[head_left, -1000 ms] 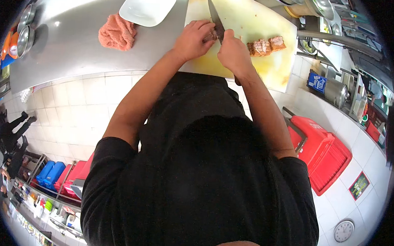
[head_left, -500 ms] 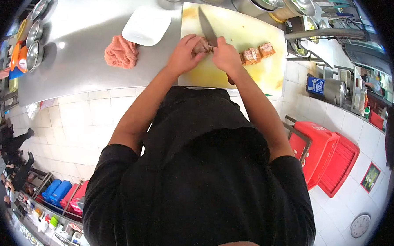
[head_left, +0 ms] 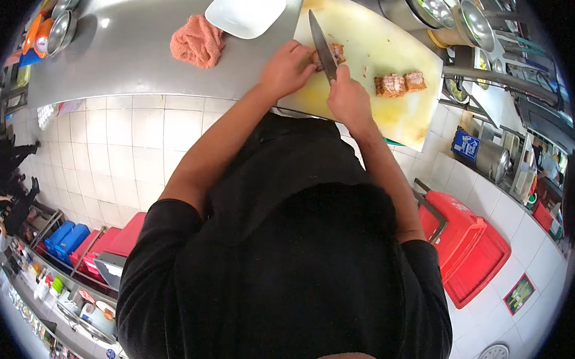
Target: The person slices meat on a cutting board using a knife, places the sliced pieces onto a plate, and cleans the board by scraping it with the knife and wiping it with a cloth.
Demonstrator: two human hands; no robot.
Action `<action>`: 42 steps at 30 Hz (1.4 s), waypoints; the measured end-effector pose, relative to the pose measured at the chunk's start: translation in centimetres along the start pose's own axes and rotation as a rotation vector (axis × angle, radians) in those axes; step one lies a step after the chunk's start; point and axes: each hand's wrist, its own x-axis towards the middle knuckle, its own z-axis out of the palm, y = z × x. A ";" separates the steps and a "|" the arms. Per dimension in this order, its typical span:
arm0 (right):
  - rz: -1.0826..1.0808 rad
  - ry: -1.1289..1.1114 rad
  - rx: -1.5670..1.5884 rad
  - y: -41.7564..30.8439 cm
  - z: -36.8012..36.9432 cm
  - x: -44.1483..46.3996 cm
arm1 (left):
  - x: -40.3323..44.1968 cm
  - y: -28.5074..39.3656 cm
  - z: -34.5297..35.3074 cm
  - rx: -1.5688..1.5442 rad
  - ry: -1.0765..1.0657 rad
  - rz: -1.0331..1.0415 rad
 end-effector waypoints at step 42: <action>0.366 0.564 0.207 20.6 -9.1 -9.2 | -8.8 -1.7 -5.1 0.119 0.197 -0.263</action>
